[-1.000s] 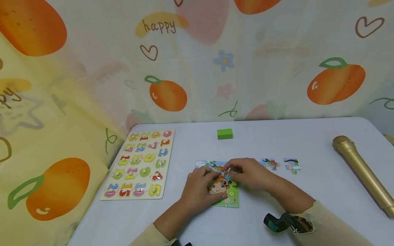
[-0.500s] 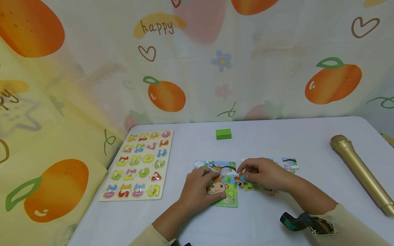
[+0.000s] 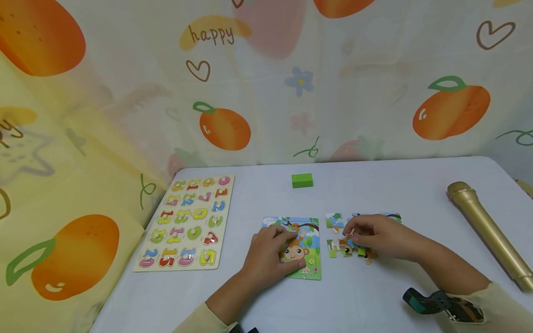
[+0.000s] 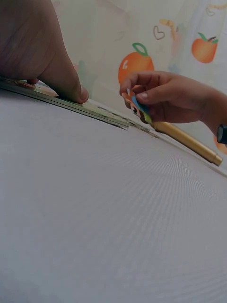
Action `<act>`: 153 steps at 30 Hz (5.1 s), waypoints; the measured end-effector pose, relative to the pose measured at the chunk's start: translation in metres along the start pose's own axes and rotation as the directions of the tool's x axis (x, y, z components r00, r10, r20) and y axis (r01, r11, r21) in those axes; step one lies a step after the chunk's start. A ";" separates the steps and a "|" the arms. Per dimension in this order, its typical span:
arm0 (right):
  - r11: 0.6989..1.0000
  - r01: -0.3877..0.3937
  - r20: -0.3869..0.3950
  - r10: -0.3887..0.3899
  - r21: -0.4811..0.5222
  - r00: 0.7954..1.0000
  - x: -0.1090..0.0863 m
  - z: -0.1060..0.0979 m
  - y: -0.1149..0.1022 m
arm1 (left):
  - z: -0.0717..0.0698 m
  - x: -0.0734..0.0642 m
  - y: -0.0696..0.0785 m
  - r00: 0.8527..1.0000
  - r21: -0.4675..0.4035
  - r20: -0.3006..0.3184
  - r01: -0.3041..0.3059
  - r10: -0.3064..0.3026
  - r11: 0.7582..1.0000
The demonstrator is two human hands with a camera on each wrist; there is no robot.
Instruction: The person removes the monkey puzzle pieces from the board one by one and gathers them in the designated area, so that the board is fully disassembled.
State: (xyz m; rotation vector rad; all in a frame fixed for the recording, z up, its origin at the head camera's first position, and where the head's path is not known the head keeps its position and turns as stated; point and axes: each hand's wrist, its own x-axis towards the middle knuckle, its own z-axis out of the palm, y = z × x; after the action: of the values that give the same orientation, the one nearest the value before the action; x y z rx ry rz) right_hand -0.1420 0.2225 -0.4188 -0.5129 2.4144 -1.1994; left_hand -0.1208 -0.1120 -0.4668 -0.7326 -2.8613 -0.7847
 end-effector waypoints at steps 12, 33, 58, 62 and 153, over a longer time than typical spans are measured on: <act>0.998 -0.024 -0.076 0.019 -0.060 0.997 -0.034 -0.027 0.028 | 0.000 0.000 0.002 1.000 -0.023 0.003 0.010 -0.010 1.000; 0.958 -0.052 -0.234 -0.016 -0.282 0.972 -0.056 -0.032 0.059 | -0.002 -0.002 0.005 1.000 -0.021 0.000 0.025 -0.025 0.999; 0.907 0.049 -0.393 -0.230 -0.418 0.891 -0.052 -0.020 0.061 | -0.012 -0.011 -0.009 0.993 0.005 0.108 -0.043 0.042 0.999; 0.913 0.061 -0.371 -0.224 -0.403 0.901 -0.048 -0.018 0.050 | -0.025 -0.015 -0.014 0.989 -0.088 0.141 -0.039 0.051 0.995; 0.955 0.143 0.042 -0.137 -0.260 0.990 0.074 0.126 -0.096 | -0.029 -0.033 -0.037 0.986 0.004 0.023 0.168 -0.168 0.986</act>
State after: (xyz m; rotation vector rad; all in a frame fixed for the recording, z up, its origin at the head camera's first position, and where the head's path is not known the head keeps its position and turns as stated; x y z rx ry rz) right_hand -0.1283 0.0480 -0.4245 -0.7854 2.5674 -0.9229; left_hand -0.1102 -0.1685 -0.4655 -0.5080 -2.9742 -0.7970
